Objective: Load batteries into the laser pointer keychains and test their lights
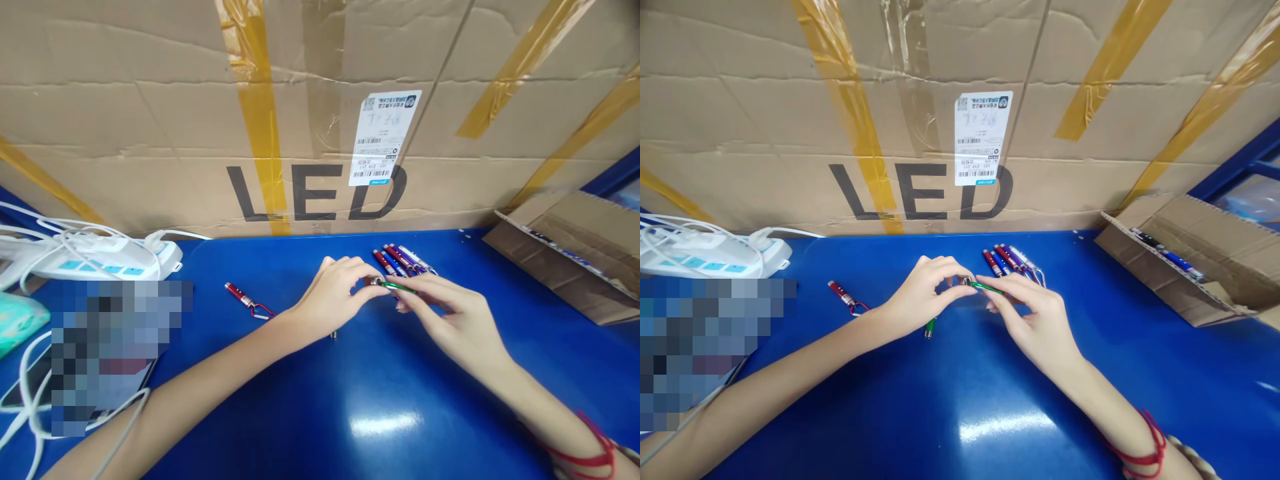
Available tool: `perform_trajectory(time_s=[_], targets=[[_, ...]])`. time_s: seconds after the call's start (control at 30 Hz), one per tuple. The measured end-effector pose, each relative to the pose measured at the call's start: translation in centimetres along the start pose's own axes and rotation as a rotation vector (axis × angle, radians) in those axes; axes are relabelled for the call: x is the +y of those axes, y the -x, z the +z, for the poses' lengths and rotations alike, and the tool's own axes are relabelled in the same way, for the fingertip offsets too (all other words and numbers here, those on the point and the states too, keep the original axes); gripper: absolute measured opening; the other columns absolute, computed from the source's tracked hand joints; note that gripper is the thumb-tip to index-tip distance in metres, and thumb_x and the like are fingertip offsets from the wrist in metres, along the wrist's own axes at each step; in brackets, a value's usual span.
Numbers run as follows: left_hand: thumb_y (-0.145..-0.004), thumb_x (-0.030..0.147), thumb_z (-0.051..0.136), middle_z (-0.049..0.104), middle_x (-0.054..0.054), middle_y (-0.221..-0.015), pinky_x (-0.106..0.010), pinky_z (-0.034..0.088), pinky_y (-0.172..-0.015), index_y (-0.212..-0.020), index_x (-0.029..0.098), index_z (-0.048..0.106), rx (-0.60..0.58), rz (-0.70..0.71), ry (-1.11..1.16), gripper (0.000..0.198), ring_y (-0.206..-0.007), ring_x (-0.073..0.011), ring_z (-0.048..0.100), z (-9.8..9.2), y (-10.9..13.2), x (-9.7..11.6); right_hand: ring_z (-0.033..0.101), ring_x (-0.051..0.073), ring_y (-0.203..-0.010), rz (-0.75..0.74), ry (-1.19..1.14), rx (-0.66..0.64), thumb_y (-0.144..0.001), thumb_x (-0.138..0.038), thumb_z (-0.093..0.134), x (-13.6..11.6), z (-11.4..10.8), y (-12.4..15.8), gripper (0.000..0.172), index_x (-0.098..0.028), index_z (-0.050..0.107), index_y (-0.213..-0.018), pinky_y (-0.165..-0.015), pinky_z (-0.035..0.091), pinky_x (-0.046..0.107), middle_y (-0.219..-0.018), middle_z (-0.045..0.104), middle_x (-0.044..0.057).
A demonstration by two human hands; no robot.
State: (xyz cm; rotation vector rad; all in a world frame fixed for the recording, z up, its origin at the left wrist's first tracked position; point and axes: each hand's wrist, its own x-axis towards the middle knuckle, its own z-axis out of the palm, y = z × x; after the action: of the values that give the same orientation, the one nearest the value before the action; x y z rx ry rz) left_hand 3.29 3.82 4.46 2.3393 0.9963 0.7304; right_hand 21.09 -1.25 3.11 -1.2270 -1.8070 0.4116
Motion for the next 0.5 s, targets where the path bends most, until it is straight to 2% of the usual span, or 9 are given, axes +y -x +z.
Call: perform_trajectory(time_s=[0.1, 0.17, 0.23, 0.3, 0.37, 0.43, 0.5], targets=[[-0.084, 0.025, 0.059, 0.066, 0.003, -0.084, -0.030, 0.035, -0.078, -0.089, 0.022, 0.067, 0.036, -0.090, 0.124, 0.010, -0.078, -0.0138, 0.058, 0.0, 0.0, 0.4, 0.061, 0.013, -0.053, 0.214, -0.166, -0.043, -0.081, -0.033, 0.060, -0.4, 0.0, -0.1, 0.031, -0.020, 0.066, -0.108, -0.055, 0.057, 0.027, -0.073, 0.067, 0.003], [-0.083, 0.021, 0.060, 0.067, 0.002, -0.085, -0.028, 0.038, -0.075, -0.093, 0.022, 0.068, 0.074, -0.130, 0.229, 0.013, -0.078, -0.0139, 0.059, 0.2, 0.2, 0.5, 0.061, 0.013, -0.054, 0.273, -0.246, -0.078, -0.081, -0.038, 0.059, -0.5, 0.0, -0.1, 0.038, -0.019, 0.063, -0.114, -0.055, 0.057, 0.028, -0.070, 0.067, 0.003], [-0.083, 0.020, 0.060, 0.067, 0.001, -0.084, -0.026, 0.040, -0.070, -0.094, 0.021, 0.068, 0.108, -0.145, 0.308, 0.014, -0.078, -0.0140, 0.059, 0.4, 0.3, 0.5, 0.061, 0.013, -0.054, 0.273, -0.267, -0.118, -0.083, -0.039, 0.056, -0.4, -0.1, -0.1, 0.040, -0.018, 0.062, -0.117, -0.055, 0.057, 0.026, -0.070, 0.066, 0.003], [-0.084, 0.020, 0.059, 0.067, 0.000, -0.083, -0.025, 0.040, -0.068, -0.091, 0.020, 0.069, 0.120, -0.138, 0.301, 0.012, -0.077, -0.0139, 0.059, 0.6, 0.4, 0.3, 0.060, 0.012, -0.054, 0.206, -0.182, -0.166, -0.087, -0.036, 0.051, -0.1, -0.1, 0.0, 0.039, -0.018, 0.059, -0.121, -0.054, 0.056, 0.025, -0.071, 0.065, 0.003], [-0.085, 0.021, 0.057, 0.067, 0.001, -0.083, -0.026, 0.040, -0.071, -0.088, 0.019, 0.068, 0.110, -0.106, 0.213, 0.012, -0.078, -0.0141, 0.059, 0.8, 0.4, 0.0, 0.062, 0.013, -0.061, 0.046, -0.003, -0.205, -0.090, -0.032, 0.047, 0.3, 0.0, 0.3, 0.039, -0.019, 0.055, -0.125, -0.060, 0.056, 0.026, -0.076, 0.065, 0.005], [-0.087, 0.022, 0.055, 0.067, 0.001, -0.084, -0.027, 0.038, -0.072, -0.086, 0.019, 0.068, 0.094, -0.070, 0.116, 0.013, -0.078, -0.0142, 0.059, 1.0, 0.3, -0.2, 0.064, 0.017, -0.079, -0.132, 0.209, -0.214, -0.092, -0.030, 0.043, 0.8, 0.1, 0.6, 0.040, -0.017, 0.050, -0.130, -0.072, 0.056, 0.029, -0.091, 0.066, 0.009], [-0.088, 0.021, 0.053, 0.067, 0.001, -0.083, -0.027, 0.038, -0.072, -0.085, 0.019, 0.067, 0.079, -0.055, 0.067, 0.014, -0.077, -0.0137, 0.059, 1.2, 0.4, -0.3, 0.063, 0.020, -0.094, -0.246, 0.382, -0.208, -0.095, -0.029, 0.039, 1.2, 0.3, 0.8, 0.042, -0.014, 0.045, -0.133, -0.079, 0.055, 0.033, -0.107, 0.063, 0.013]])
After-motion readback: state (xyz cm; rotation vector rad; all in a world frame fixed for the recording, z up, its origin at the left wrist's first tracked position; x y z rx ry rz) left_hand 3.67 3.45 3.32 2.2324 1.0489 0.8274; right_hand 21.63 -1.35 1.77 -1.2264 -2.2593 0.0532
